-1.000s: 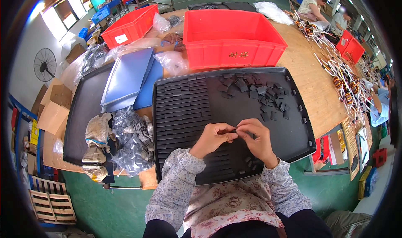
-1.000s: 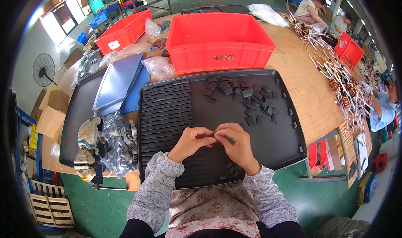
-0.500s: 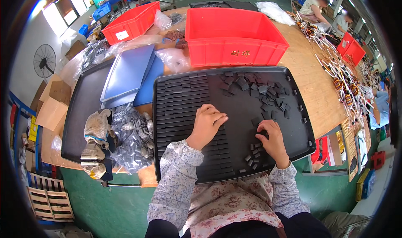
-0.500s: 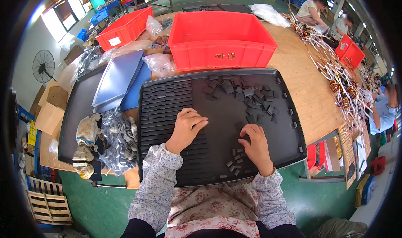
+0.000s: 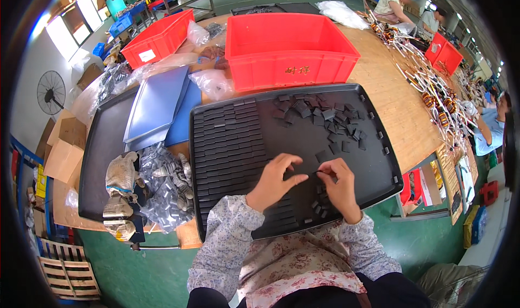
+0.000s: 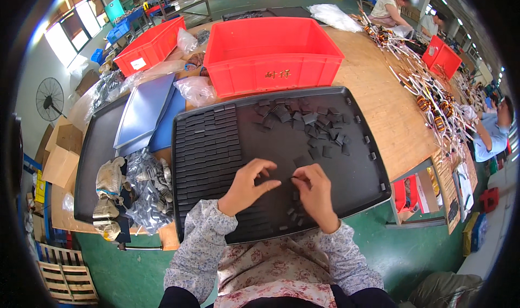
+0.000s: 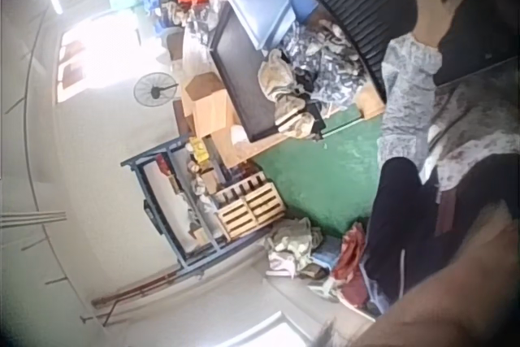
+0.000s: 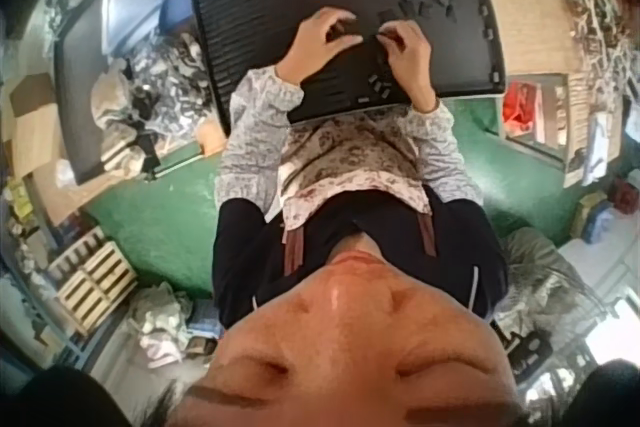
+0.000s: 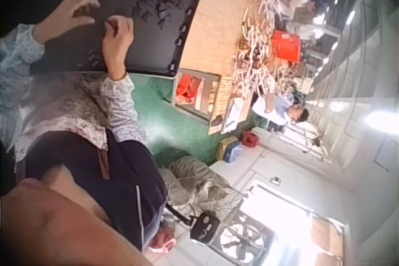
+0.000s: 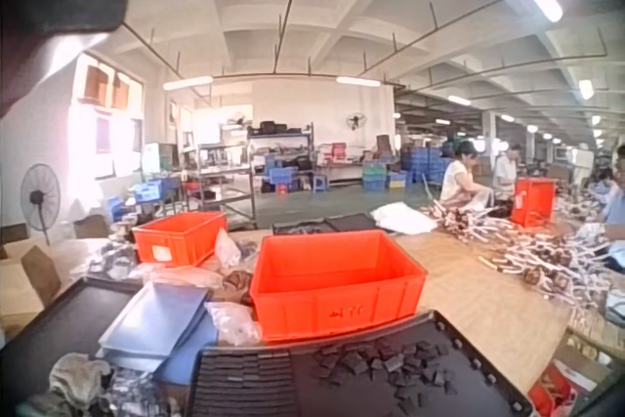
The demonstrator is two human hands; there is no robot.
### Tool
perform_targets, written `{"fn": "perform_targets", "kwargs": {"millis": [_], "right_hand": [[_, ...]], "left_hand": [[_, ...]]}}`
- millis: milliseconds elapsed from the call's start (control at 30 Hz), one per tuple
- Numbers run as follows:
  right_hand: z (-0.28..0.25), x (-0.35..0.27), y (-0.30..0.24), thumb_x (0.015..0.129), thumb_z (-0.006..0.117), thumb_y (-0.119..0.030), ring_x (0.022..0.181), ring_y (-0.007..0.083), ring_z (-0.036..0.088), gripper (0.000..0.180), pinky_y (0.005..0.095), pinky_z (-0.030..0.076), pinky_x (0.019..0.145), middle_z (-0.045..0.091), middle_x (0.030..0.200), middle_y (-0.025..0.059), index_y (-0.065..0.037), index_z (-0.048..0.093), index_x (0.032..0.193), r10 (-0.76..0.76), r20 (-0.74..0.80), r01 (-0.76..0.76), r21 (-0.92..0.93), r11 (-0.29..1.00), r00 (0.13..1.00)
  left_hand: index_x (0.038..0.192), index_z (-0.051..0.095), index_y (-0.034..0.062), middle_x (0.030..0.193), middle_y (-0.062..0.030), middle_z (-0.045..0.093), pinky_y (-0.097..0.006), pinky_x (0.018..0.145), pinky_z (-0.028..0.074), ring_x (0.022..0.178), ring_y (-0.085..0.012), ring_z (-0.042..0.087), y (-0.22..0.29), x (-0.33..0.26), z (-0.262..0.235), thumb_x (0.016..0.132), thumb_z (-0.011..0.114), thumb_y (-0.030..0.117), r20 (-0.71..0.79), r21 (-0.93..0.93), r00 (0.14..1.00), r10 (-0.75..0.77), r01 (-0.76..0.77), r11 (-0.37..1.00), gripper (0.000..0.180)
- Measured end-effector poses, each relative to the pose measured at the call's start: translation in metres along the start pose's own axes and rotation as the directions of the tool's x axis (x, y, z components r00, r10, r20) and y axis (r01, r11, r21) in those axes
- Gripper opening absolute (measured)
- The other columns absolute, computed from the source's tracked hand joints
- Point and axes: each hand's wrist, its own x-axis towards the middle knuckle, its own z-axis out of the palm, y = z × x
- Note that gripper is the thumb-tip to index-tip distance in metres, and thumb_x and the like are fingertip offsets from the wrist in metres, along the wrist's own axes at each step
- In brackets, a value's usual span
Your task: The person sorts small black rectangular components on a black tray, picking them up one by one and arranging them into neat rows. The person also handles a small plastic bag containing similar parts, placing it on the tray.
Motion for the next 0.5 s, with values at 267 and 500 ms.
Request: {"fn": "perform_targets", "kwargs": {"millis": [267,500], "right_hand": [[-0.027,-0.005,0.003,0.084,0.064,0.004,0.079,0.0216,0.066,0.014,0.0301,0.052,0.069,0.062,0.088,0.0093,-0.002,0.062,0.097,-0.076,-0.125,0.057,-0.145,0.988,0.989],[-0.097,-0.037,0.058,0.080,0.069,-0.004,0.072,0.0255,0.066,0.012,0.0339,0.053,0.066,0.065,0.083,0.0116,-0.004,0.066,0.092,0.060,-0.392,-0.214,-0.360,0.908,0.918]], "left_hand": [[0.088,0.061,-0.0013,0.097,-0.0038,0.064,-0.022,0.064,0.046,0.079,-0.0065,0.057,-0.007,-0.006,-0.004,0.088,0.065,0.001,0.052,-0.328,0.995,-0.084,0.096,0.940,0.004],[0.083,0.066,-0.0009,0.074,-0.0066,0.065,-0.025,0.058,0.046,0.063,-0.0111,0.059,-0.009,-0.005,0.009,0.082,0.071,0.004,0.069,-0.120,0.997,-0.046,0.054,0.991,0.007]]}}
